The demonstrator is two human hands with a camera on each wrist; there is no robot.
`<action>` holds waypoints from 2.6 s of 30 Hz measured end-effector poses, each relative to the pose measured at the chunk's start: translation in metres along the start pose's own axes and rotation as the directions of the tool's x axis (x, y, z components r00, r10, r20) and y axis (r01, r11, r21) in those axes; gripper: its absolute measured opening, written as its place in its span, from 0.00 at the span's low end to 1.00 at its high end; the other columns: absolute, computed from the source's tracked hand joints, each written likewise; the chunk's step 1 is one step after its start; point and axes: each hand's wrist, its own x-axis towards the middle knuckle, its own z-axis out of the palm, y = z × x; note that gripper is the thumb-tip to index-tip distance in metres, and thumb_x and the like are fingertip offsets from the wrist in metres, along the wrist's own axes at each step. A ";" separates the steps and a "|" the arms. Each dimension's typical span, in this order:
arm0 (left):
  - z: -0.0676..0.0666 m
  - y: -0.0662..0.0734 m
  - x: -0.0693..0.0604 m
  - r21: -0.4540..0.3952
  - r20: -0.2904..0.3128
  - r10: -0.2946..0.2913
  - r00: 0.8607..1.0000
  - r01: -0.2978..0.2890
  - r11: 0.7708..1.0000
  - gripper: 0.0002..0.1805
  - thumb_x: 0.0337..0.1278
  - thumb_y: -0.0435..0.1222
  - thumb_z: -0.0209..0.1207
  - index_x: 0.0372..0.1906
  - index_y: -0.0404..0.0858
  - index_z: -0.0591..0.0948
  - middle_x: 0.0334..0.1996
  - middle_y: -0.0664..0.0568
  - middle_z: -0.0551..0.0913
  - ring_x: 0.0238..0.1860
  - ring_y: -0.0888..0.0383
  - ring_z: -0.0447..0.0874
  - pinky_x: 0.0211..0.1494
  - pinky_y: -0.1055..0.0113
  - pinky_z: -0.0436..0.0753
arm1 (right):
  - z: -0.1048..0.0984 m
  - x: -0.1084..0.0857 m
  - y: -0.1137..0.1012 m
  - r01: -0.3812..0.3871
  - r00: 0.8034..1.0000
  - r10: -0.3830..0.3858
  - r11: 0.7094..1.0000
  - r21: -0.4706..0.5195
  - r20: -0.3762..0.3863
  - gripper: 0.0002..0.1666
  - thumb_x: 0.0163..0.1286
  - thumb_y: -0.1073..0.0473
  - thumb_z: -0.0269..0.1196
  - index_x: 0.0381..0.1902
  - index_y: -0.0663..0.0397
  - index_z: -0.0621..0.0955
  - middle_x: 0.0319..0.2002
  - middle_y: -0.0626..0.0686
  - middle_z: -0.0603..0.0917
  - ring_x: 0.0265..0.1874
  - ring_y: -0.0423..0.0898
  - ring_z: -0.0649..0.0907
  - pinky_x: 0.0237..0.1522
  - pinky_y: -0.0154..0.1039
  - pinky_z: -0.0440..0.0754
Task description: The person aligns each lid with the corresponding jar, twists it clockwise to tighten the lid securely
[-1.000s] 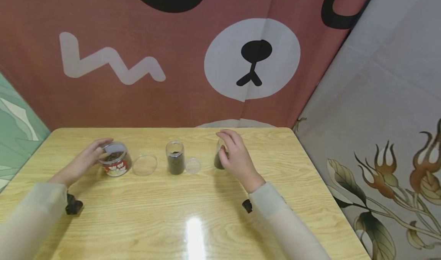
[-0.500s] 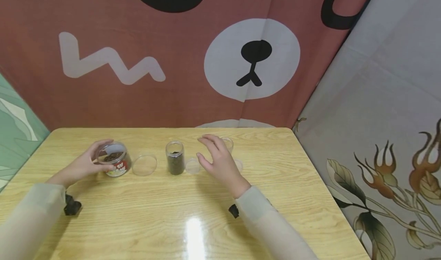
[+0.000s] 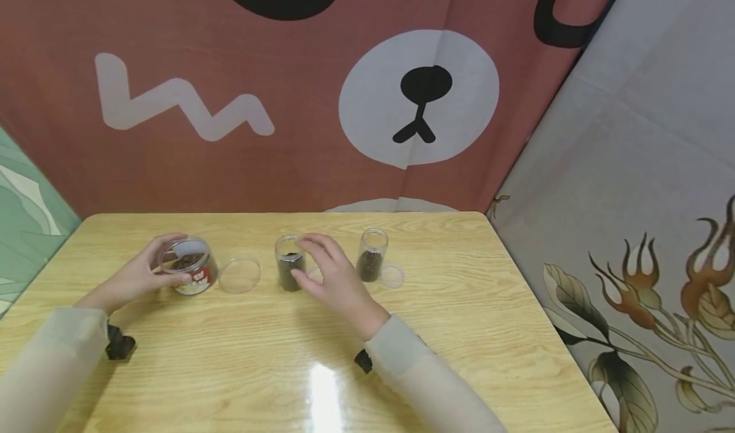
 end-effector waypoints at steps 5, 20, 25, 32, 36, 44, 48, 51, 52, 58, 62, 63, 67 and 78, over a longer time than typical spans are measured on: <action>0.000 -0.001 0.000 -0.002 0.005 -0.005 1.000 0.005 1.000 0.52 0.61 0.40 0.71 0.80 0.39 0.49 0.72 0.37 0.61 0.71 0.38 0.61 0.65 0.52 0.71 | 0.009 0.004 -0.012 -0.029 0.998 0.027 0.999 0.032 0.061 0.31 0.64 0.64 0.73 0.62 0.65 0.76 0.60 0.61 0.76 0.60 0.54 0.78 0.60 0.38 0.80; 0.000 -0.006 -0.002 -0.001 0.020 0.006 1.000 -0.006 1.000 0.50 0.64 0.39 0.68 0.80 0.41 0.48 0.69 0.36 0.63 0.64 0.52 0.68 0.62 0.57 0.72 | 0.043 0.013 -0.034 -0.157 0.949 0.129 0.984 0.079 0.288 0.32 0.69 0.61 0.69 0.68 0.59 0.73 0.65 0.58 0.73 0.65 0.53 0.75 0.66 0.42 0.76; 0.000 -0.005 -0.003 0.002 0.025 0.002 1.000 -0.002 1.000 0.50 0.65 0.40 0.67 0.80 0.41 0.47 0.69 0.36 0.63 0.63 0.54 0.68 0.63 0.59 0.72 | 0.053 0.016 -0.036 -0.196 0.927 0.165 0.979 0.060 0.338 0.33 0.72 0.57 0.67 0.70 0.57 0.71 0.68 0.56 0.73 0.68 0.51 0.73 0.70 0.39 0.71; 0.002 -0.006 -0.003 -0.021 0.035 -0.004 0.999 0.005 1.000 0.52 0.65 0.40 0.67 0.81 0.42 0.44 0.70 0.32 0.59 0.68 0.35 0.63 0.66 0.37 0.67 | 0.064 0.019 -0.039 -0.253 0.893 0.227 0.967 0.017 0.390 0.34 0.73 0.55 0.66 0.72 0.55 0.70 0.69 0.54 0.72 0.69 0.47 0.72 0.70 0.35 0.69; 0.002 -0.008 -0.001 -0.014 0.041 -0.001 0.999 0.002 1.000 0.51 0.66 0.41 0.67 0.81 0.44 0.45 0.70 0.34 0.60 0.68 0.35 0.64 0.64 0.52 0.74 | 0.069 0.022 -0.040 -0.274 0.869 0.261 0.961 -0.031 0.420 0.34 0.74 0.54 0.65 0.73 0.55 0.69 0.69 0.54 0.72 0.68 0.46 0.73 0.70 0.34 0.70; 0.001 -0.010 -0.002 -0.016 0.050 -0.007 0.999 0.008 1.000 0.50 0.67 0.41 0.66 0.82 0.46 0.44 0.70 0.33 0.60 0.66 0.36 0.67 0.58 0.58 0.77 | 0.088 0.031 -0.041 -0.357 0.793 0.351 0.930 -0.087 0.499 0.37 0.74 0.53 0.63 0.75 0.60 0.66 0.71 0.58 0.69 0.69 0.50 0.72 0.71 0.36 0.68; 0.001 -0.009 -0.003 -0.020 0.047 -0.011 0.999 0.012 1.000 0.51 0.67 0.42 0.66 0.82 0.47 0.43 0.71 0.33 0.57 0.67 0.35 0.65 0.63 0.40 0.72 | 0.095 0.037 -0.040 -0.438 0.743 0.413 0.895 -0.083 0.528 0.38 0.73 0.53 0.63 0.76 0.60 0.65 0.73 0.59 0.68 0.69 0.51 0.72 0.71 0.37 0.69; 0.001 -0.009 -0.003 -0.032 0.049 -0.016 0.999 0.018 0.999 0.52 0.67 0.41 0.66 0.82 0.47 0.42 0.72 0.32 0.55 0.69 0.33 0.62 0.65 0.32 0.67 | 0.101 0.040 -0.039 -0.477 0.711 0.448 0.874 -0.096 0.541 0.40 0.72 0.53 0.64 0.76 0.60 0.64 0.73 0.59 0.67 0.69 0.52 0.73 0.70 0.38 0.70; 0.001 -0.009 -0.003 -0.037 0.050 -0.018 0.999 0.020 0.999 0.52 0.67 0.41 0.66 0.82 0.47 0.42 0.73 0.32 0.54 0.69 0.33 0.61 0.65 0.30 0.65 | 0.102 0.041 -0.038 -0.487 0.704 0.458 0.868 -0.102 0.543 0.40 0.72 0.53 0.64 0.76 0.60 0.64 0.73 0.59 0.66 0.69 0.52 0.73 0.70 0.38 0.70; 0.002 -0.009 -0.003 -0.033 0.048 -0.018 0.999 0.020 0.999 0.52 0.67 0.41 0.66 0.82 0.45 0.42 0.73 0.32 0.54 0.69 0.32 0.60 0.65 0.29 0.64 | 0.113 0.043 -0.036 -0.523 0.659 0.507 0.840 -0.146 0.556 0.43 0.71 0.53 0.66 0.77 0.62 0.63 0.75 0.60 0.65 0.70 0.52 0.71 0.71 0.39 0.69; 0.003 -0.008 -0.004 -0.039 0.047 -0.017 0.999 0.019 0.999 0.51 0.67 0.41 0.66 0.82 0.45 0.43 0.72 0.32 0.55 0.69 0.32 0.60 0.66 0.32 0.66 | 0.120 0.045 -0.034 -0.531 0.639 0.534 0.827 -0.185 0.553 0.44 0.71 0.51 0.66 0.77 0.62 0.62 0.75 0.59 0.64 0.72 0.52 0.69 0.71 0.38 0.68; 0.003 -0.007 -0.004 -0.037 0.047 -0.017 0.999 0.019 0.999 0.51 0.68 0.41 0.65 0.82 0.44 0.43 0.72 0.32 0.55 0.69 0.32 0.61 0.65 0.34 0.67 | 0.121 0.045 -0.034 -0.533 0.636 0.540 0.824 -0.191 0.551 0.44 0.71 0.52 0.66 0.77 0.62 0.62 0.75 0.60 0.64 0.72 0.52 0.68 0.71 0.38 0.68; 0.002 -0.007 -0.004 -0.019 0.046 -0.012 0.999 0.013 1.000 0.50 0.68 0.41 0.65 0.81 0.44 0.43 0.71 0.32 0.57 0.68 0.35 0.63 0.63 0.54 0.74 | 0.125 0.046 -0.031 -0.534 0.639 0.557 0.818 -0.215 0.531 0.44 0.71 0.53 0.66 0.77 0.62 0.62 0.74 0.60 0.64 0.72 0.52 0.67 0.70 0.37 0.70; 0.003 -0.009 -0.003 -0.035 0.041 -0.009 0.999 0.011 0.999 0.51 0.68 0.41 0.65 0.81 0.43 0.43 0.71 0.34 0.58 0.68 0.36 0.64 0.55 0.71 0.74 | 0.138 0.045 -0.030 -0.562 0.609 0.611 0.782 -0.268 0.506 0.47 0.70 0.54 0.66 0.78 0.63 0.58 0.74 0.62 0.62 0.72 0.54 0.66 0.68 0.37 0.73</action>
